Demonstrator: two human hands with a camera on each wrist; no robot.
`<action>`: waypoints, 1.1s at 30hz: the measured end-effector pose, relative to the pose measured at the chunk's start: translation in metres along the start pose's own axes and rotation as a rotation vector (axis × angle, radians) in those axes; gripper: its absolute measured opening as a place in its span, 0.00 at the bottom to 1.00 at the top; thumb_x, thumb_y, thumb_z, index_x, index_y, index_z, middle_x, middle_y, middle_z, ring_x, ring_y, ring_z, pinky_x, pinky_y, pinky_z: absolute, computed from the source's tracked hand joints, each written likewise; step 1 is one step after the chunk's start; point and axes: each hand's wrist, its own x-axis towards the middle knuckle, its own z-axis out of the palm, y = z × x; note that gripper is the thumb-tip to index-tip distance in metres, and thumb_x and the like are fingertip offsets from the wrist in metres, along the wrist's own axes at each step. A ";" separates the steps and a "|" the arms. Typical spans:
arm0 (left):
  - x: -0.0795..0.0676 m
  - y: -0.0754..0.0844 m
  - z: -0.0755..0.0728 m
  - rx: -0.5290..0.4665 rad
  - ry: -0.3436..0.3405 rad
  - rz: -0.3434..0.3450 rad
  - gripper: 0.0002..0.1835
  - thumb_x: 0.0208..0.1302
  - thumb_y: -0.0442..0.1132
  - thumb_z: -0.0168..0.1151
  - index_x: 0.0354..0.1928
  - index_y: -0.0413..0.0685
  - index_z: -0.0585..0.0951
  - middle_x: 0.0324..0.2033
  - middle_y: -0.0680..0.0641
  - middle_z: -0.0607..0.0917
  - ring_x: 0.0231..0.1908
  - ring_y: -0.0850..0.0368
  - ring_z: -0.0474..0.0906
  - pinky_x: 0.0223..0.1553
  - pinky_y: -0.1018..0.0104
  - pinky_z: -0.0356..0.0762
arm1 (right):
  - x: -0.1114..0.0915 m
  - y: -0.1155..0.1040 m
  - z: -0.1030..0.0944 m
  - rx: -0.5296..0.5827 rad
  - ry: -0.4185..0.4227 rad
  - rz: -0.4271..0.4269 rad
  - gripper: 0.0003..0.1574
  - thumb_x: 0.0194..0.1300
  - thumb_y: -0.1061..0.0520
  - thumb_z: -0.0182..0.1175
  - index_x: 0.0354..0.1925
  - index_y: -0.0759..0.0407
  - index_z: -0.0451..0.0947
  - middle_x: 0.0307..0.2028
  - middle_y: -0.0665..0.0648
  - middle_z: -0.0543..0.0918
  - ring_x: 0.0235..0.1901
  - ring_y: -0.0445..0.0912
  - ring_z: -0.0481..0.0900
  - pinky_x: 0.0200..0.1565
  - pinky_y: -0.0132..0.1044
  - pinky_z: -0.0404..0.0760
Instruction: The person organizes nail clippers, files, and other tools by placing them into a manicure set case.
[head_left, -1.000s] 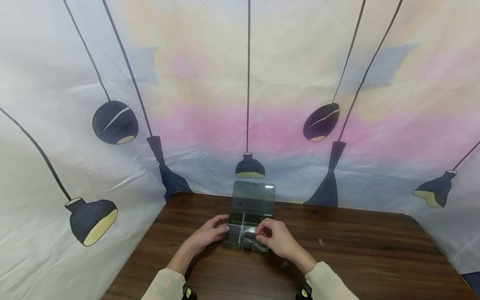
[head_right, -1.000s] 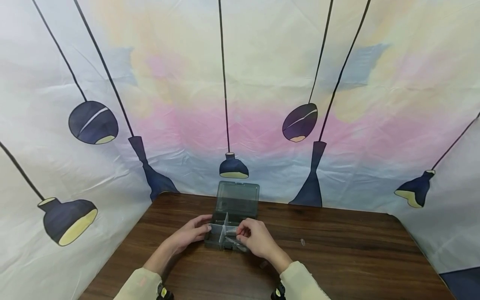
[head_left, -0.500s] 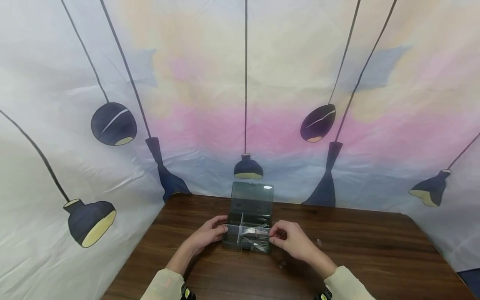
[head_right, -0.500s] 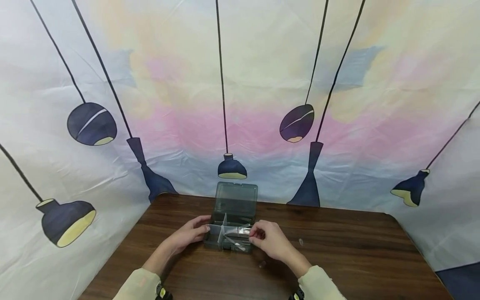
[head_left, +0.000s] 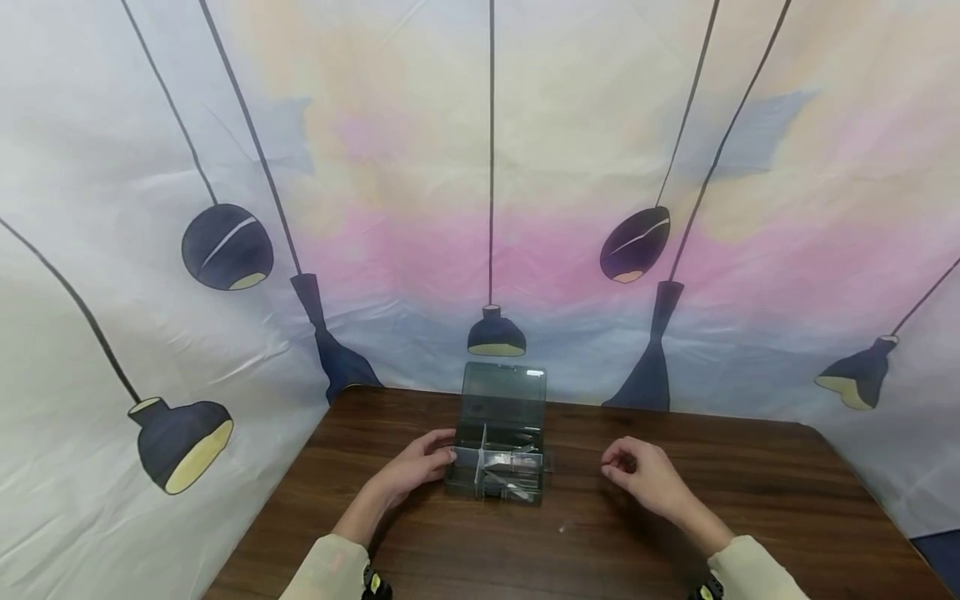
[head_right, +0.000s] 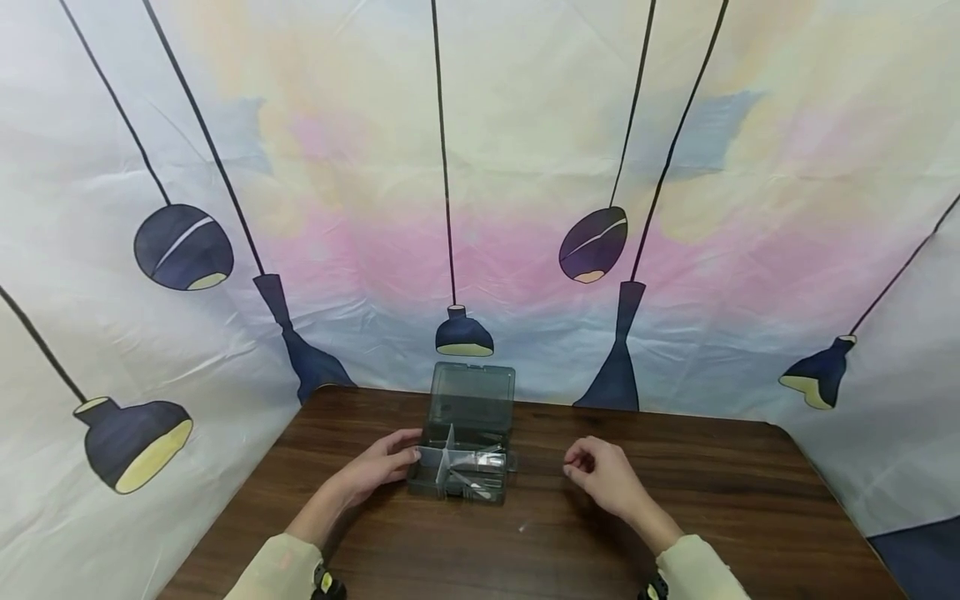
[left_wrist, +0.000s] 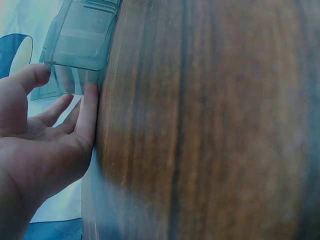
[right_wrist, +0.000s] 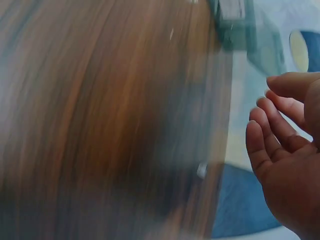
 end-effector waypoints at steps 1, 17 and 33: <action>0.000 0.000 0.000 -0.001 0.000 0.001 0.33 0.74 0.42 0.55 0.75 0.41 0.59 0.70 0.33 0.62 0.66 0.41 0.66 0.63 0.45 0.71 | -0.001 0.005 -0.003 -0.011 0.008 0.021 0.04 0.63 0.59 0.68 0.37 0.52 0.82 0.31 0.44 0.79 0.31 0.39 0.76 0.33 0.32 0.78; -0.001 -0.001 -0.001 -0.010 -0.014 0.001 0.33 0.75 0.43 0.55 0.75 0.40 0.57 0.71 0.32 0.61 0.67 0.40 0.65 0.63 0.46 0.70 | -0.014 0.051 -0.019 -0.071 0.003 0.261 0.05 0.63 0.56 0.68 0.34 0.53 0.80 0.27 0.49 0.78 0.28 0.43 0.74 0.30 0.34 0.72; -0.001 -0.002 -0.003 -0.017 -0.023 0.005 0.34 0.75 0.45 0.56 0.76 0.43 0.58 0.71 0.34 0.61 0.67 0.42 0.65 0.63 0.46 0.70 | -0.010 0.051 -0.018 -0.107 -0.078 0.225 0.09 0.64 0.56 0.67 0.29 0.52 0.77 0.25 0.48 0.76 0.26 0.41 0.72 0.29 0.33 0.70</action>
